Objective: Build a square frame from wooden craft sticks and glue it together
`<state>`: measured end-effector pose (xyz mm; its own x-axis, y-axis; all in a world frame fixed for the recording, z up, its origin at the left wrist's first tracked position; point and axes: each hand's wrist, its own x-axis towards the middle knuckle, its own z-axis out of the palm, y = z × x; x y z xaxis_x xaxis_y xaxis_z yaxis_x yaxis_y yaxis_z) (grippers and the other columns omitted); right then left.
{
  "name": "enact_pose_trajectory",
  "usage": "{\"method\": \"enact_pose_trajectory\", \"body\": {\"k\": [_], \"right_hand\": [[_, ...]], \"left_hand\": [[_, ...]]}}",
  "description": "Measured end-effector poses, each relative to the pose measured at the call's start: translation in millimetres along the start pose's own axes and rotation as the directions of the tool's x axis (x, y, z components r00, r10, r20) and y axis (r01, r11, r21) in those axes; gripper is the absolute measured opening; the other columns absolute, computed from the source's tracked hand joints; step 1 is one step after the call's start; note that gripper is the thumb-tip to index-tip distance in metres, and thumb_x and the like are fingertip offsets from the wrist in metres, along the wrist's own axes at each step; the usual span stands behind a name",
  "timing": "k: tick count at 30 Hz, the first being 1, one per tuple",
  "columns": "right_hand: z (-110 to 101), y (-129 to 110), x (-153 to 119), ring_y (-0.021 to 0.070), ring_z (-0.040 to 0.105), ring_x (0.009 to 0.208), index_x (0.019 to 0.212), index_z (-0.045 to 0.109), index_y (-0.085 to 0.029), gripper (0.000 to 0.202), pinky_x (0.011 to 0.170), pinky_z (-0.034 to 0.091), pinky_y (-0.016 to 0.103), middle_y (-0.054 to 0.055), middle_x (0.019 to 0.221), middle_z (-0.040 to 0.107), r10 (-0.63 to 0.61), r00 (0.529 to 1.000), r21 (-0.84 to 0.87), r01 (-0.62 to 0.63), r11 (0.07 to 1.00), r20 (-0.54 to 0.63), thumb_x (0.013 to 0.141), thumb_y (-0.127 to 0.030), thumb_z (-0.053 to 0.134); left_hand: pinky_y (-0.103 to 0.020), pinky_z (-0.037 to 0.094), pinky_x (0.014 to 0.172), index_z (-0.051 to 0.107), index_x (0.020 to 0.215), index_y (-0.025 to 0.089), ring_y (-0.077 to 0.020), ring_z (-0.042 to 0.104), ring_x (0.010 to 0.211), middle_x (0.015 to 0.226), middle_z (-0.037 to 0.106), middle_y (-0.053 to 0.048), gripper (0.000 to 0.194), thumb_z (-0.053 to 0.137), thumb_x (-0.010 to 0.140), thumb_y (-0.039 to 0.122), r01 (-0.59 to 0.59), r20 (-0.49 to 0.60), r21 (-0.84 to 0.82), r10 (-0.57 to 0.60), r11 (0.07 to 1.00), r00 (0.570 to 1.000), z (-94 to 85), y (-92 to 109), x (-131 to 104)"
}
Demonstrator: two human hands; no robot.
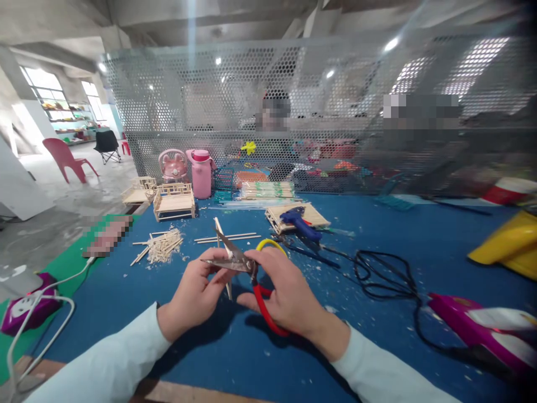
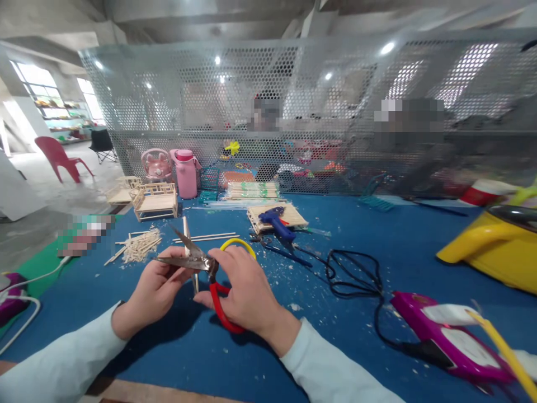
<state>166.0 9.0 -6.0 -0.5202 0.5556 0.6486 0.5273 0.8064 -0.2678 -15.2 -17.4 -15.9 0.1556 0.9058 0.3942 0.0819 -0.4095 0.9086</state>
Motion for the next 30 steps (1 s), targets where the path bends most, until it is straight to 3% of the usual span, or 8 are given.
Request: {"method": "enact_pose_trajectory", "body": {"k": [6, 14, 30], "right_hand": [[-6.4, 7.4, -1.6, 0.023, 0.056, 0.084, 0.108, 0.054, -0.015, 0.058, 0.073, 0.048, 0.036, 0.012, 0.093, 0.062, -0.092, 0.996, 0.026, 0.092, 0.995, 0.001, 0.069, -0.058, 0.061], [-8.9, 10.3, -2.3, 0.0211, 0.057, 0.077, 0.106, 0.056, -0.013, 0.056, 0.067, 0.049, 0.033, 0.011, 0.086, 0.063, -0.185, 0.982, -0.051, 0.183, 0.982, -0.037, 0.072, -0.057, 0.058], [-11.6, 12.8, -6.5, 0.0148, 0.06, 0.06, 0.104, 0.057, -0.015, 0.045, 0.053, 0.043, 0.024, 0.005, 0.072, 0.066, -0.201, 0.979, -0.112, 0.202, 0.973, 0.022, 0.077, -0.051, 0.057]], "left_hand": [[-0.025, 0.046, 0.071, 0.058, 0.093, 0.018, -0.0147, 0.059, 0.078, 0.087, 0.064, -0.005, 0.014, 0.049, 0.085, 0.026, -0.122, 0.062, 0.234, 0.11, 0.965, 0.992, -9.3, -0.3, -1.3], [-0.021, 0.044, 0.064, 0.056, 0.09, 0.018, -0.0106, 0.058, 0.069, 0.082, 0.065, -0.002, 0.007, 0.051, 0.084, 0.019, -0.245, 0.091, 0.279, 0.228, 0.929, 0.969, -10.8, -0.2, -0.9], [-0.023, 0.046, 0.065, 0.058, 0.089, 0.016, -0.0126, 0.058, 0.071, 0.08, 0.064, -0.004, 0.01, 0.051, 0.084, 0.021, -0.201, 0.115, 0.299, 0.174, 0.933, 0.978, -10.8, 1.7, 1.0]]}}
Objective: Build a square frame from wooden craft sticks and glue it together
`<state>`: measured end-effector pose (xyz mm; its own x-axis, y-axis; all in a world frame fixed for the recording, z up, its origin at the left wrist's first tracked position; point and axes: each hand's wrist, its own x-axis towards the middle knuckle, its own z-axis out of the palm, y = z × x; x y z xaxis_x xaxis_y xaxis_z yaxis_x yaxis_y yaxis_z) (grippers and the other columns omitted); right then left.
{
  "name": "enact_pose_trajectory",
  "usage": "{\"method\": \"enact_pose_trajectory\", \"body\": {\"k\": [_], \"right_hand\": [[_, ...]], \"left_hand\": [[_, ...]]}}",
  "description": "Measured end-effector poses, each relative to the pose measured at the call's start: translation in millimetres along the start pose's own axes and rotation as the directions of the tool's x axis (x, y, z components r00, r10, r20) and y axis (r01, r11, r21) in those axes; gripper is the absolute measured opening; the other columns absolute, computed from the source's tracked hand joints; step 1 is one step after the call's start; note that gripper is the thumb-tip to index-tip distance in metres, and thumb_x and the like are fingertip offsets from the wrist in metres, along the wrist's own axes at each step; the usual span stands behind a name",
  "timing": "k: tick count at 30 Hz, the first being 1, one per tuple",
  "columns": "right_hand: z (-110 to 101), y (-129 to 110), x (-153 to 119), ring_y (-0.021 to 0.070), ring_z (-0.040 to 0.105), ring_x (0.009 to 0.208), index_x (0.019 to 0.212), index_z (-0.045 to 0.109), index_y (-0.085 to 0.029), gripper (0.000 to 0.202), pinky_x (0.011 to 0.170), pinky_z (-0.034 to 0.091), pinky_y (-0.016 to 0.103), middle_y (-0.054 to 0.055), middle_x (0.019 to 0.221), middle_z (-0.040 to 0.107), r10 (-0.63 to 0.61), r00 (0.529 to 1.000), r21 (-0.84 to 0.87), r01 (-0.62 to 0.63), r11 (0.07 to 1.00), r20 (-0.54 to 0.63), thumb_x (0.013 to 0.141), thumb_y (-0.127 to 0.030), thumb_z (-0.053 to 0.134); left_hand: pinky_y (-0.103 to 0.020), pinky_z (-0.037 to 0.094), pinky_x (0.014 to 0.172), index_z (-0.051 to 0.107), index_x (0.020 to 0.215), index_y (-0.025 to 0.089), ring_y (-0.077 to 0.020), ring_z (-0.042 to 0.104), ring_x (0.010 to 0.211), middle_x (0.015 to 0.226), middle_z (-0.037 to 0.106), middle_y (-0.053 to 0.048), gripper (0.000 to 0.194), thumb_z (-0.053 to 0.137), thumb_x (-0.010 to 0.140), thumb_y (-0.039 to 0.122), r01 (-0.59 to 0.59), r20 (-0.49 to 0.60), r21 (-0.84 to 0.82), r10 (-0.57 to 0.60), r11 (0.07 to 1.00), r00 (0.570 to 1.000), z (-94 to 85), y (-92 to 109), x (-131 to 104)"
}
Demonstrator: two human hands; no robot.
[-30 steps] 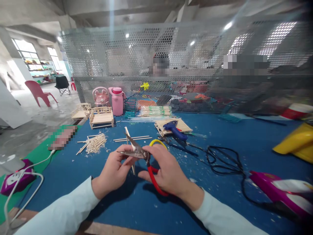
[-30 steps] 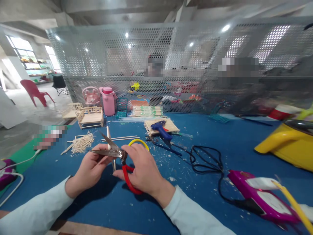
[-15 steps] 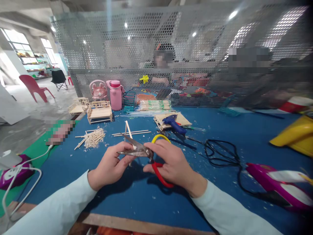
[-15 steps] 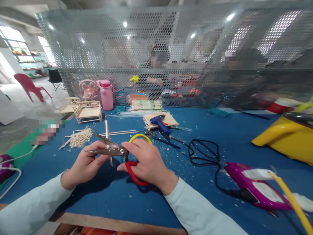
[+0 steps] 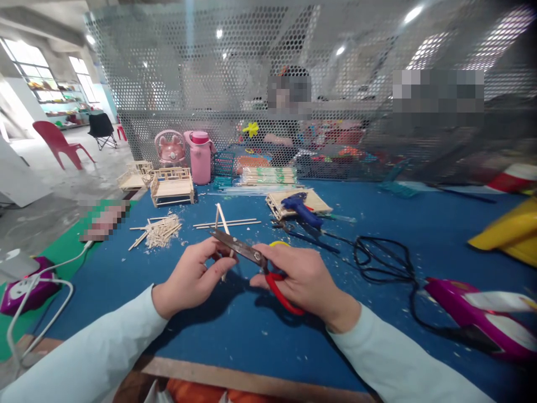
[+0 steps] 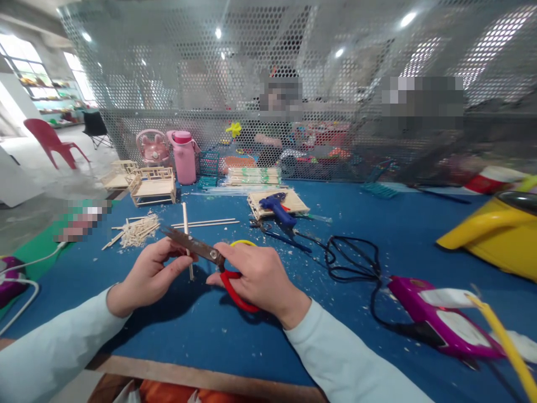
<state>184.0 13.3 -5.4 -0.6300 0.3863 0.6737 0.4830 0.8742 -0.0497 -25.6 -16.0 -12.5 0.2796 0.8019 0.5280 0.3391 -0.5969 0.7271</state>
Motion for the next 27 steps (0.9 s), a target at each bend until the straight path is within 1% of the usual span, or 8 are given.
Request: {"method": "enact_pose_trajectory", "body": {"k": [3, 6, 9, 12, 15, 20, 22, 27], "right_hand": [[0.7, -3.6, -0.3, 0.0133, 0.059, 0.059, 0.103, 0.056, -0.016, 0.042, 0.055, 0.044, 0.023, 0.004, 0.073, 0.065, 0.063, 0.997, 0.059, -0.061, 0.996, -0.033, 0.078, -0.05, 0.057], [0.6, -5.6, -0.2, 0.0135, 0.057, 0.061, 0.103, 0.053, -0.019, 0.04, 0.057, 0.046, 0.024, 0.004, 0.078, 0.063, 0.217, 0.969, 0.143, -0.199, 0.969, -0.119, 0.078, -0.05, 0.056], [0.5, 0.5, -2.0, 0.0148, 0.055, 0.064, 0.106, 0.05, -0.021, 0.041, 0.06, 0.047, 0.027, 0.004, 0.083, 0.06, 0.373, 0.907, 0.204, -0.335, 0.92, -0.193, 0.077, -0.048, 0.058], [0.8, 12.4, -4.3, 0.0164, 0.057, 0.075, 0.111, 0.046, -0.022, 0.041, 0.071, 0.047, 0.031, 0.006, 0.093, 0.06, 0.533, 0.808, 0.342, -0.442, 0.829, -0.249, 0.078, -0.042, 0.059], [0.4, 19.3, -3.3, 0.0165, 0.059, 0.079, 0.105, 0.049, -0.022, 0.034, 0.073, 0.048, 0.031, 0.005, 0.092, 0.061, 0.645, 0.745, 0.526, -0.485, 0.698, -0.169, 0.078, -0.039, 0.06], [3.2, 10.7, 2.2, 0.0136, 0.058, 0.056, 0.099, 0.051, -0.02, 0.041, 0.054, 0.049, 0.026, -0.001, 0.067, 0.062, 0.716, 0.68, 0.639, -0.622, 0.452, 0.156, 0.067, -0.038, 0.068], [7.1, 7.3, 2.8, 0.0136, 0.059, 0.057, 0.1, 0.051, -0.02, 0.043, 0.055, 0.049, 0.025, -0.001, 0.066, 0.062, 0.719, 0.673, 0.633, -0.636, 0.442, 0.175, 0.065, -0.036, 0.07], [12.7, 10.3, 2.9, 0.0147, 0.06, 0.065, 0.098, 0.053, -0.019, 0.042, 0.062, 0.05, 0.028, 0.001, 0.073, 0.063, 0.775, 0.63, 0.666, -0.597, 0.447, 0.045, 0.064, -0.035, 0.07]], "left_hand": [[-0.022, 0.045, 0.065, 0.057, 0.087, 0.016, -0.0119, 0.057, 0.07, 0.079, 0.062, -0.004, 0.009, 0.05, 0.085, 0.022, 0.021, -0.009, -0.011, -0.021, 1.0, 1.0, -0.6, -1.3, 0.1], [-0.022, 0.045, 0.068, 0.057, 0.091, 0.018, -0.0115, 0.056, 0.074, 0.084, 0.062, -0.003, 0.01, 0.049, 0.085, 0.021, 0.049, -0.051, -0.049, -0.051, 0.998, 0.997, -0.8, -1.8, -0.8], [-0.021, 0.044, 0.068, 0.058, 0.091, 0.019, -0.0109, 0.056, 0.075, 0.085, 0.061, -0.003, 0.01, 0.05, 0.085, 0.023, 0.076, -0.071, -0.12, -0.085, 0.99, 0.994, -0.5, -0.1, -1.6], [-0.022, 0.046, 0.069, 0.057, 0.089, 0.019, -0.0112, 0.057, 0.075, 0.083, 0.061, -0.002, 0.011, 0.053, 0.084, 0.027, 0.163, -0.078, -0.323, -0.198, 0.932, 0.977, 0.2, 2.8, -0.1], [-0.024, 0.048, 0.067, 0.056, 0.087, 0.018, -0.0124, 0.059, 0.075, 0.08, 0.061, -0.002, 0.017, 0.06, 0.079, 0.032, 0.258, -0.08, -0.515, -0.345, 0.817, 0.935, 0.2, 4.4, 4.5], [-0.021, 0.046, 0.06, 0.057, 0.085, 0.016, -0.0102, 0.056, 0.066, 0.075, 0.061, -0.002, 0.027, 0.067, 0.072, 0.037, 0.377, -0.012, -0.576, -0.469, 0.725, 0.883, -1.3, 3.0, 11.1], [-0.02, 0.045, 0.059, 0.056, 0.085, 0.016, -0.0101, 0.055, 0.067, 0.074, 0.061, -0.002, 0.028, 0.067, 0.071, 0.038, 0.397, 0.01, -0.579, -0.481, 0.712, 0.877, -1.2, 2.0, 11.1], [-0.022, 0.046, 0.065, 0.056, 0.084, 0.017, -0.0114, 0.057, 0.073, 0.077, 0.059, -0.001, 0.025, 0.065, 0.073, 0.037, 0.375, 0.025, -0.572, -0.442, 0.73, 0.897, -0.5, 0.4, 8.3]]}}
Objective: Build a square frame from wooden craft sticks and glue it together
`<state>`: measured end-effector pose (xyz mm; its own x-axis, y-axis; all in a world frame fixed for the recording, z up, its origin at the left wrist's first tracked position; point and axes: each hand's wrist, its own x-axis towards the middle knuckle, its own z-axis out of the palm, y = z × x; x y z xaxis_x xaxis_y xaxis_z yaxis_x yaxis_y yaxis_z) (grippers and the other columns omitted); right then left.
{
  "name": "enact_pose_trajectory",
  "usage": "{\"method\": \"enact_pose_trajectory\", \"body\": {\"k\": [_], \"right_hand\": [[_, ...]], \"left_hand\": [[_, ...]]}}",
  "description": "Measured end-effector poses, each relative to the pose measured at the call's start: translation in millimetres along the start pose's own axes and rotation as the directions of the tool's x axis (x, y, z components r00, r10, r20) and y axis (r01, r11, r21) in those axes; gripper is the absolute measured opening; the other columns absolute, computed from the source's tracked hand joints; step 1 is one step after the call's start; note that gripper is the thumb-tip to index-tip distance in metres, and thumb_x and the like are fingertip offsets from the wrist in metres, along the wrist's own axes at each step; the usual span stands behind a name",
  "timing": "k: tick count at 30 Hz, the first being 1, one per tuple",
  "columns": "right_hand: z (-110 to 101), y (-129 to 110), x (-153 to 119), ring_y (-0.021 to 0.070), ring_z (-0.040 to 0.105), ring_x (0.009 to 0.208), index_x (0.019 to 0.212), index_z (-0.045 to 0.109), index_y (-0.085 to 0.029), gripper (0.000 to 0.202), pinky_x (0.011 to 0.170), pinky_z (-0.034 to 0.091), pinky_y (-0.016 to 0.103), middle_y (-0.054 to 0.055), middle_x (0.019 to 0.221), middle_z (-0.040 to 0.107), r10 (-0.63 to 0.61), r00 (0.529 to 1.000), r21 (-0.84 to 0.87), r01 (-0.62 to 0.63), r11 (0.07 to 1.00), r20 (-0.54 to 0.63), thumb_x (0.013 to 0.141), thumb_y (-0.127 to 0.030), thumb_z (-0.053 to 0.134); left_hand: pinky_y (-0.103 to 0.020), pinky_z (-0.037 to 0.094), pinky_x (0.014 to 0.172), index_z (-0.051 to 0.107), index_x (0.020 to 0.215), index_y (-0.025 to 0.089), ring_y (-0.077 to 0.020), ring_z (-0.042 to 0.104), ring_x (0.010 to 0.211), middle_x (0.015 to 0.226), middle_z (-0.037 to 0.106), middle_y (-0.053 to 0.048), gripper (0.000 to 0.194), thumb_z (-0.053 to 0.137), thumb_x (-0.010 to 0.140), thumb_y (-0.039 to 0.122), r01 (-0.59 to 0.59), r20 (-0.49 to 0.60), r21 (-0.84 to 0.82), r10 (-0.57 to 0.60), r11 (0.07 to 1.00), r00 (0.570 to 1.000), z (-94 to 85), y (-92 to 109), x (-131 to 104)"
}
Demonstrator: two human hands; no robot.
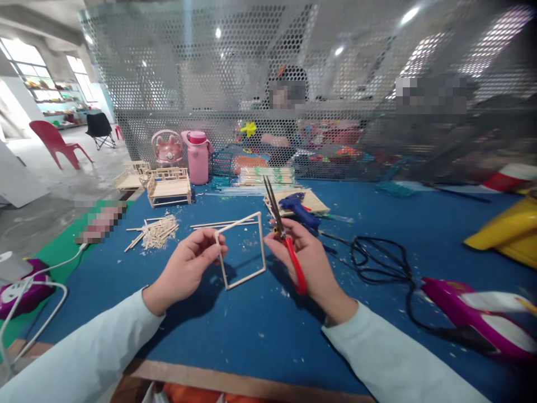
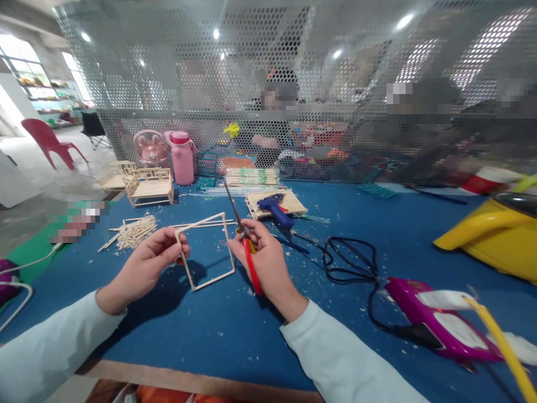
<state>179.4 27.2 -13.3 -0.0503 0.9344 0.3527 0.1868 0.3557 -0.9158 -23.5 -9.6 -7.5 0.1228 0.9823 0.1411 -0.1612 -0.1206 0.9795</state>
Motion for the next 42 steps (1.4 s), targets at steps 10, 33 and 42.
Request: {"method": "enact_pose_trajectory", "body": {"k": [10, 33, 42], "right_hand": [[0.3, 2.0, 3.5, 0.0124, 0.06, 0.065, 0.112, 0.043, -0.021, 0.065, 0.065, 0.047, 0.027, -0.003, 0.073, 0.064, 0.102, 0.993, 0.189, -0.11, 0.976, 0.053, 0.056, -0.024, 0.073], [4.3, -13.8, -11.0, 0.0057, 0.04, 0.043, 0.104, 0.04, -0.023, 0.05, 0.039, 0.03, 0.02, -0.007, 0.066, 0.05, 0.223, 0.924, 0.243, -0.304, 0.921, 0.309, 0.061, -0.024, 0.065], [6.8, -11.4, -10.9, 0.0069, 0.041, 0.046, 0.101, 0.041, -0.023, 0.048, 0.041, 0.031, 0.02, -0.007, 0.065, 0.05, 0.237, 0.926, 0.253, -0.314, 0.915, 0.294, 0.06, -0.025, 0.066]], "left_hand": [[-0.021, 0.046, 0.067, 0.056, 0.084, 0.018, -0.0093, 0.055, 0.072, 0.078, 0.057, 0.001, 0.019, 0.064, 0.076, 0.034, -0.024, 0.026, -0.039, 0.025, 0.999, 0.999, -3.8, -1.5, 0.2], [-0.017, 0.046, 0.048, 0.061, 0.088, 0.015, -0.0093, 0.061, 0.058, 0.072, 0.064, -0.001, 0.035, 0.068, 0.068, 0.042, 0.084, -0.222, 0.048, -0.071, 0.995, 0.972, -7.9, 3.7, 6.5], [-0.015, 0.047, 0.047, 0.06, 0.084, 0.013, -0.0079, 0.061, 0.055, 0.067, 0.064, -0.001, 0.025, 0.068, 0.071, 0.033, 0.178, -0.232, -0.087, -0.194, 0.98, 0.953, -11.0, 0.1, 12.8]]}}
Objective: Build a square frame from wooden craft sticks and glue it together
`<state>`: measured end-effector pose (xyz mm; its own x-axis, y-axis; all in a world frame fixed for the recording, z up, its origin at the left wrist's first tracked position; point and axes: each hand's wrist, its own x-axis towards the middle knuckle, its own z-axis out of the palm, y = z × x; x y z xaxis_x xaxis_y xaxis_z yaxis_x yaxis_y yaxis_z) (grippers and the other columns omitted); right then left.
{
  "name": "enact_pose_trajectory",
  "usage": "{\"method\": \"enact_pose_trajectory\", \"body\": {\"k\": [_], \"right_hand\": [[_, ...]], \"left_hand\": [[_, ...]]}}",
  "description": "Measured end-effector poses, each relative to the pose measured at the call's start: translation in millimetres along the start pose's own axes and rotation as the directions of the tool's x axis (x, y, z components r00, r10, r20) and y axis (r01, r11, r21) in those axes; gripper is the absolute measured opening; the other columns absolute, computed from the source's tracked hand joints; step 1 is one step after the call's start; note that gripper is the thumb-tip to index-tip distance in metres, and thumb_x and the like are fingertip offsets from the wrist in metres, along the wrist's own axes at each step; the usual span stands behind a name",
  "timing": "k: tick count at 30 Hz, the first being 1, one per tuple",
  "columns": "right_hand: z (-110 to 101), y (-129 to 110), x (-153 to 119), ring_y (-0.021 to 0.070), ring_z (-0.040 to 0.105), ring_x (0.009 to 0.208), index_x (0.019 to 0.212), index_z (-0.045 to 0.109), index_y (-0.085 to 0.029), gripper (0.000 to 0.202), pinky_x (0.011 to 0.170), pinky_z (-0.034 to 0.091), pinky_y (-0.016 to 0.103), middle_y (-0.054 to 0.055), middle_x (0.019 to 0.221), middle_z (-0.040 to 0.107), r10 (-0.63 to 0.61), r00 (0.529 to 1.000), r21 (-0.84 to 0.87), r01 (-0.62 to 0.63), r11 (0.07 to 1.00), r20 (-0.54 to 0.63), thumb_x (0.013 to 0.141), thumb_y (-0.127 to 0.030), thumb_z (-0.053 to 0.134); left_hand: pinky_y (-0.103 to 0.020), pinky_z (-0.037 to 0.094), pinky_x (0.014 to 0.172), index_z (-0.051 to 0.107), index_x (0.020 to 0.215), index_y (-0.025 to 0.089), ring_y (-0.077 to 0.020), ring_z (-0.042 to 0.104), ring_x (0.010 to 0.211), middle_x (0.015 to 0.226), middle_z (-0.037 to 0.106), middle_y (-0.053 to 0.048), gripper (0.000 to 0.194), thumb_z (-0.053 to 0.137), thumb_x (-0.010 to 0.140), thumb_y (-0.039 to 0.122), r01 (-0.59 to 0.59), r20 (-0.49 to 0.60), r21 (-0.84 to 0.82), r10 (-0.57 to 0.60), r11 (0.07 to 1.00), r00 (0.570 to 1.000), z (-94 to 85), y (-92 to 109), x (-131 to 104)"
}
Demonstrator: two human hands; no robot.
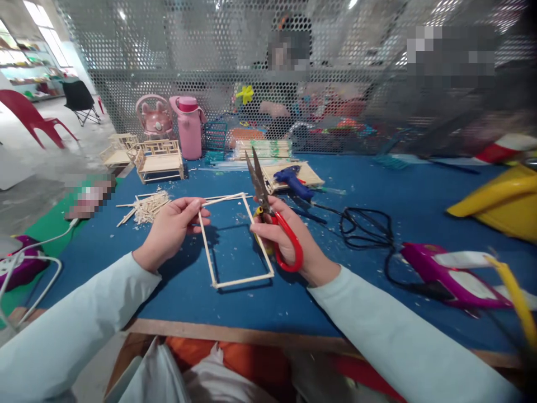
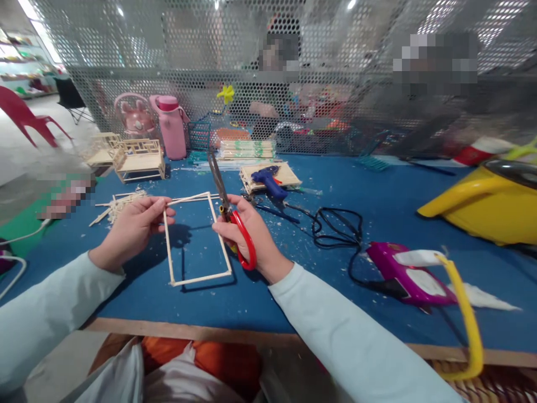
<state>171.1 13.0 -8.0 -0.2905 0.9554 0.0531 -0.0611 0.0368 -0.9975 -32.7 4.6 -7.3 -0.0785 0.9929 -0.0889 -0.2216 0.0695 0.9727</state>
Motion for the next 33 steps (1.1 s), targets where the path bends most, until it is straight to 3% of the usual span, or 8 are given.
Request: {"method": "enact_pose_trajectory", "body": {"k": [5, 10, 15, 20, 23, 26, 29, 33], "right_hand": [[0.7, 2.5, 0.4, 0.0061, 0.041, 0.044, 0.101, 0.041, -0.023, 0.048, 0.04, 0.03, 0.02, -0.008, 0.066, 0.05, 0.0, 1.0, 0.012, 0.0, 1.0, 0.002, 0.06, -0.025, 0.066], [-0.6, 2.9, 2.3, 0.0054, 0.039, 0.042, 0.101, 0.04, -0.022, 0.049, 0.038, 0.029, 0.02, -0.009, 0.063, 0.049, 0.015, 0.999, 0.025, -0.014, 1.0, -0.03, 0.061, -0.027, 0.067], [-2.3, 6.4, 5.1, 0.006, 0.038, 0.04, 0.102, 0.04, -0.022, 0.051, 0.038, 0.028, 0.019, -0.01, 0.058, 0.048, 0.015, 0.998, 0.034, -0.013, 0.999, -0.056, 0.06, -0.029, 0.068], [-8.3, 14.5, 8.5, 0.0108, 0.048, 0.05, 0.101, 0.047, -0.021, 0.043, 0.048, 0.039, 0.025, -0.004, 0.065, 0.055, -0.149, 0.971, -0.21, 0.109, 0.972, -0.189, 0.066, -0.035, 0.066], [-13.9, 12.2, 5.4, 0.0158, 0.055, 0.065, 0.104, 0.052, -0.02, 0.038, 0.061, 0.045, 0.03, 0.002, 0.08, 0.061, -0.433, 0.879, -0.567, 0.257, 0.783, -0.2, 0.069, -0.03, 0.064], [-16.4, 5.7, 0.0, 0.0193, 0.056, 0.076, 0.105, 0.053, -0.02, 0.035, 0.07, 0.046, 0.034, 0.006, 0.092, 0.062, -0.615, 0.788, -0.794, 0.382, 0.472, 0.014, 0.071, -0.02, 0.058], [-15.0, 2.8, -2.9, 0.023, 0.055, 0.085, 0.105, 0.054, -0.017, 0.036, 0.075, 0.045, 0.036, 0.009, 0.093, 0.062, -0.643, 0.737, -0.855, 0.457, 0.244, 0.211, 0.068, -0.013, 0.052], [-9.7, 5.3, -3.2, 0.0264, 0.053, 0.084, 0.104, 0.057, -0.012, 0.037, 0.074, 0.044, 0.04, 0.012, 0.09, 0.061, -0.587, 0.756, -0.894, 0.433, 0.118, 0.289, 0.068, -0.013, 0.05]], "left_hand": [[-0.015, 0.048, 0.049, 0.061, 0.093, 0.014, -0.0086, 0.063, 0.058, 0.071, 0.067, -0.003, 0.022, 0.061, 0.078, 0.029, 0.005, 0.009, -0.096, -0.004, 0.995, 1.0, 1.7, 2.1, -0.7], [-0.019, 0.052, 0.059, 0.059, 0.106, 0.016, -0.0122, 0.066, 0.07, 0.082, 0.07, -0.004, 0.036, 0.065, 0.071, 0.015, 0.037, 0.125, -0.185, -0.013, 0.982, 0.992, 3.2, 5.9, -6.8], [-0.021, 0.053, 0.062, 0.06, 0.104, 0.015, -0.0138, 0.067, 0.073, 0.084, 0.071, -0.006, 0.031, 0.063, 0.074, 0.02, 0.055, 0.207, -0.19, -0.015, 0.98, 0.978, 2.9, 2.9, -9.5], [-0.02, 0.053, 0.063, 0.061, 0.101, 0.015, -0.0111, 0.066, 0.069, 0.085, 0.07, -0.006, 0.032, 0.069, 0.071, 0.022, 0.076, 0.203, -0.149, -0.045, 0.986, 0.978, 4.2, -0.3, -9.3], [-0.02, 0.052, 0.064, 0.061, 0.101, 0.017, -0.0121, 0.066, 0.073, 0.086, 0.07, -0.006, 0.036, 0.072, 0.068, 0.026, 0.08, 0.224, -0.161, -0.042, 0.984, 0.974, 5.4, -2.1, -10.5], [-0.02, 0.052, 0.065, 0.062, 0.101, 0.017, -0.0123, 0.066, 0.074, 0.085, 0.07, -0.005, 0.037, 0.073, 0.067, 0.029, 0.072, 0.25, -0.162, -0.03, 0.984, 0.968, 6.7, -3.5, -12.6], [-0.018, 0.05, 0.063, 0.064, 0.099, 0.018, -0.0109, 0.065, 0.073, 0.084, 0.069, -0.004, 0.035, 0.072, 0.067, 0.031, 0.06, 0.269, -0.157, -0.016, 0.986, 0.963, 7.9, -3.5, -14.0], [-0.017, 0.05, 0.06, 0.067, 0.095, 0.019, -0.0094, 0.064, 0.069, 0.081, 0.067, 0.0, 0.04, 0.078, 0.059, 0.031, 0.058, 0.238, -0.187, -0.012, 0.981, 0.971, 10.0, -2.6, -13.8]]}}
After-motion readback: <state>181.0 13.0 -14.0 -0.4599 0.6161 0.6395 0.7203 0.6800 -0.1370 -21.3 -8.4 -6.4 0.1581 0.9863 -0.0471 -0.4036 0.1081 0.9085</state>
